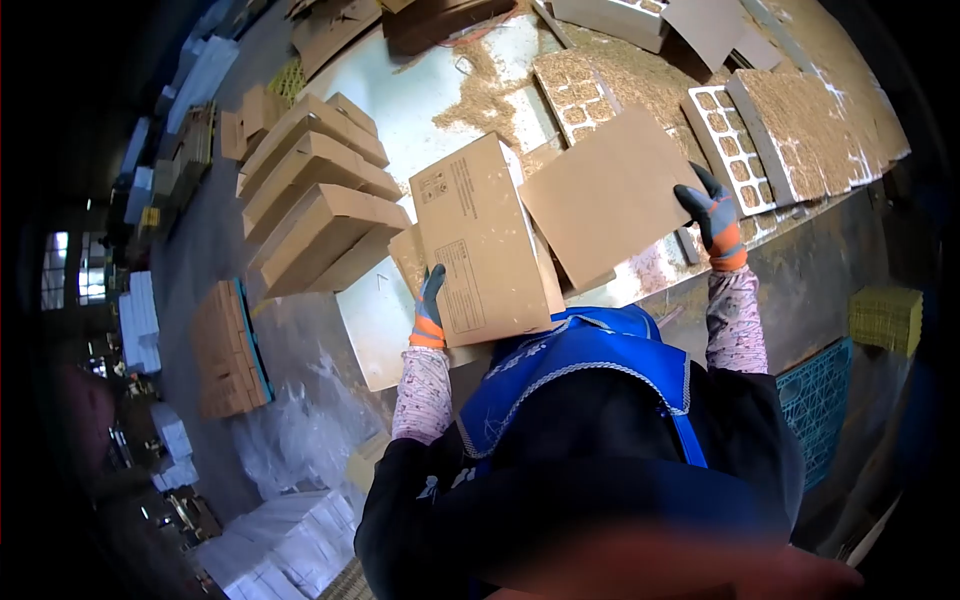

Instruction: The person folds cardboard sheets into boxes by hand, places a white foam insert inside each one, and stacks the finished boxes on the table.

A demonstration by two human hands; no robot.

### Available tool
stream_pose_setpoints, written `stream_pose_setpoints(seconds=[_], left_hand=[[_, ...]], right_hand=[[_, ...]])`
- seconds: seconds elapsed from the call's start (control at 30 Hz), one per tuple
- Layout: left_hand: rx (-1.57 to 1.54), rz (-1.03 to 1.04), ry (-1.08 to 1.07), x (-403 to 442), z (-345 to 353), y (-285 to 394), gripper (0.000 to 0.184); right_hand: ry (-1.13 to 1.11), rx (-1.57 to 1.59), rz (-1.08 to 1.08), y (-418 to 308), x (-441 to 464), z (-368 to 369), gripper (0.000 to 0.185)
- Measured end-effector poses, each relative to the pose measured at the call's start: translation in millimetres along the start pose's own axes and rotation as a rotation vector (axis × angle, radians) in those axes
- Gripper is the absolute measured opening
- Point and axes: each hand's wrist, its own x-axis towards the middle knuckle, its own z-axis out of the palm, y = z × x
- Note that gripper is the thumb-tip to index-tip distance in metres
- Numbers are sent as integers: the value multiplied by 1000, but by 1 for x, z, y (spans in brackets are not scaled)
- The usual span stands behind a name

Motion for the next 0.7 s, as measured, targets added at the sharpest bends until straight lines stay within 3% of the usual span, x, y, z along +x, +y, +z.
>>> stream_pose_setpoints(seconds=[0.27, 0.4, 0.53, 0.6, 0.67, 0.7], left_hand=[[-193, -67, -205, 14, -43, -6, 48], [-204, -52, -366, 19, -53, -6, 42], [89, 24, -276, -2, -15, -5, 39], [200, 107, -295, -4, -11, -13, 39], [141, 132, -300, -13, -2, -14, 39], [57, 106, -300, -16, -2, -15, 40]], right_hand=[[-48, -134, -121, -28, -44, 9, 51], [-311, -310, -192, -64, -55, 39, 56], [-398, -248, 16, -49, -35, 117, 51], [-369, -337, -23, -30, -13, 140, 37], [-255, -299, -110, -29, -5, 150, 37], [-178, -11, 22, -33, -9, 162, 45]])
